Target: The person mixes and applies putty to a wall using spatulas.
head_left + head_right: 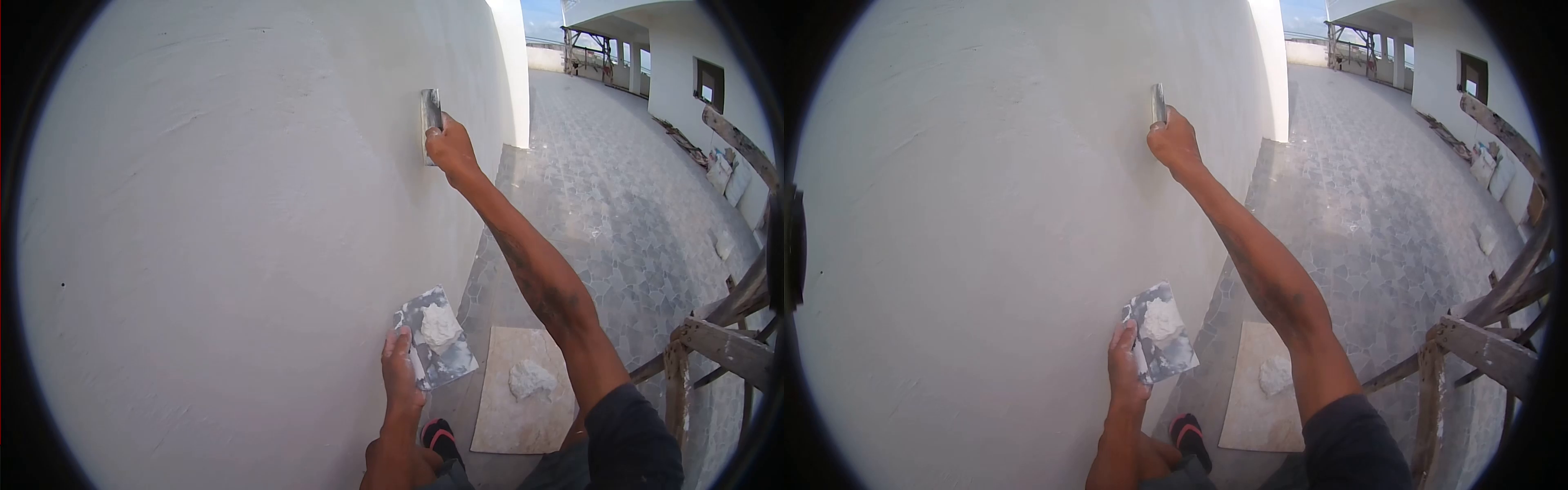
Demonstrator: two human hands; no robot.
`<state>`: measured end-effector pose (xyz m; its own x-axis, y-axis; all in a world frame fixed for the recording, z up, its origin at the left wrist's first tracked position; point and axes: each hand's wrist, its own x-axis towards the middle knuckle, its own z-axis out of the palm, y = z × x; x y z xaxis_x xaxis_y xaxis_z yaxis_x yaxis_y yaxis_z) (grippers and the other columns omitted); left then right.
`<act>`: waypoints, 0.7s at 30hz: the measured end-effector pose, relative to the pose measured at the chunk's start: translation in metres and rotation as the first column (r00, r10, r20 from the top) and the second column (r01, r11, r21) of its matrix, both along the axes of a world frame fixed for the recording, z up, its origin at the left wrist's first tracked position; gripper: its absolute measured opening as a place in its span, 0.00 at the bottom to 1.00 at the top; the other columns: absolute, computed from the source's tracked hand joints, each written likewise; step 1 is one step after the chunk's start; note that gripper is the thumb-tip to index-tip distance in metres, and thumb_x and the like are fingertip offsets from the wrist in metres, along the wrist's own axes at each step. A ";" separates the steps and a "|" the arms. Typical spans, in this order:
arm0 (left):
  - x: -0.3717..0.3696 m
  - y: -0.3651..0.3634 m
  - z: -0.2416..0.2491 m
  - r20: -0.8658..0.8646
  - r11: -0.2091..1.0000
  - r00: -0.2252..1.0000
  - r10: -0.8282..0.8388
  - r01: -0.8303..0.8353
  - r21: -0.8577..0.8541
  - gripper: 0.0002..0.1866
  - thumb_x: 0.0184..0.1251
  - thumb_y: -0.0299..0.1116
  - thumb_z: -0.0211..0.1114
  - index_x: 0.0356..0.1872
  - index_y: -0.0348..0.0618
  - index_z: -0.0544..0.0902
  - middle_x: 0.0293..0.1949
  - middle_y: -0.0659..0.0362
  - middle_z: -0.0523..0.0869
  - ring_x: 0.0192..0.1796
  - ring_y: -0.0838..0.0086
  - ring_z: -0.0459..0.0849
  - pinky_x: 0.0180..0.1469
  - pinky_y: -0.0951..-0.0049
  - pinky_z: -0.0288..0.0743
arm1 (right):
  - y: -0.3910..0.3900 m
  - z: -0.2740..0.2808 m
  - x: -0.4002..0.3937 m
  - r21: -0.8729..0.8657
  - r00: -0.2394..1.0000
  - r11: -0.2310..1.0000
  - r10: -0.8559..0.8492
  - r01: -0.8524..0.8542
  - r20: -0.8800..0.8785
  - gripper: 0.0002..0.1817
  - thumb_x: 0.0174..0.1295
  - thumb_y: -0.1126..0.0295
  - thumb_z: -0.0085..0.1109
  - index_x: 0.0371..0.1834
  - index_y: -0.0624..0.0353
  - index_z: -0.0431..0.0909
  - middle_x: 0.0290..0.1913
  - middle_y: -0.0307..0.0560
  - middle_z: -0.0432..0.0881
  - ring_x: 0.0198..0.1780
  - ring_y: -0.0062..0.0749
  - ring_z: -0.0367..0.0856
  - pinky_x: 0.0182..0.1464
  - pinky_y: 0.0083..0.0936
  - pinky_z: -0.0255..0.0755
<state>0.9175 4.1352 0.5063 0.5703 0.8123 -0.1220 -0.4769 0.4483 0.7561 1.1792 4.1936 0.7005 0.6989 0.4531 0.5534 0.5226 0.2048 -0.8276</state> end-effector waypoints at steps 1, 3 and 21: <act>-0.001 0.000 0.000 0.013 1.000 1.000 -0.018 0.018 0.004 0.21 0.75 0.34 0.56 0.63 0.33 0.69 0.53 0.54 0.80 0.52 0.70 0.83 0.54 0.70 0.77 | -0.005 0.005 -0.016 0.022 0.995 0.999 -0.047 0.046 0.087 0.17 0.63 0.75 0.43 0.54 0.67 0.72 0.35 0.51 0.78 0.37 0.37 0.76 0.43 0.37 0.72; -0.002 0.001 0.000 0.040 0.999 0.998 -0.051 0.051 0.013 0.20 0.75 0.34 0.56 0.62 0.34 0.70 0.52 0.54 0.81 0.51 0.70 0.83 0.53 0.70 0.78 | -0.007 0.002 -0.043 0.176 0.941 0.982 -0.125 0.072 0.313 0.17 0.65 0.75 0.44 0.54 0.68 0.72 0.35 0.53 0.78 0.36 0.38 0.76 0.43 0.36 0.72; -0.001 -0.003 0.004 0.005 1.000 1.000 0.011 -0.011 -0.005 0.25 0.75 0.35 0.56 0.66 0.31 0.66 0.55 0.51 0.79 0.54 0.66 0.82 0.55 0.68 0.77 | -0.011 0.070 -0.007 0.380 0.529 0.922 -0.284 -0.079 0.799 0.32 0.57 0.87 0.45 0.68 0.60 0.67 0.64 0.57 0.74 0.60 0.48 0.78 0.62 0.34 0.73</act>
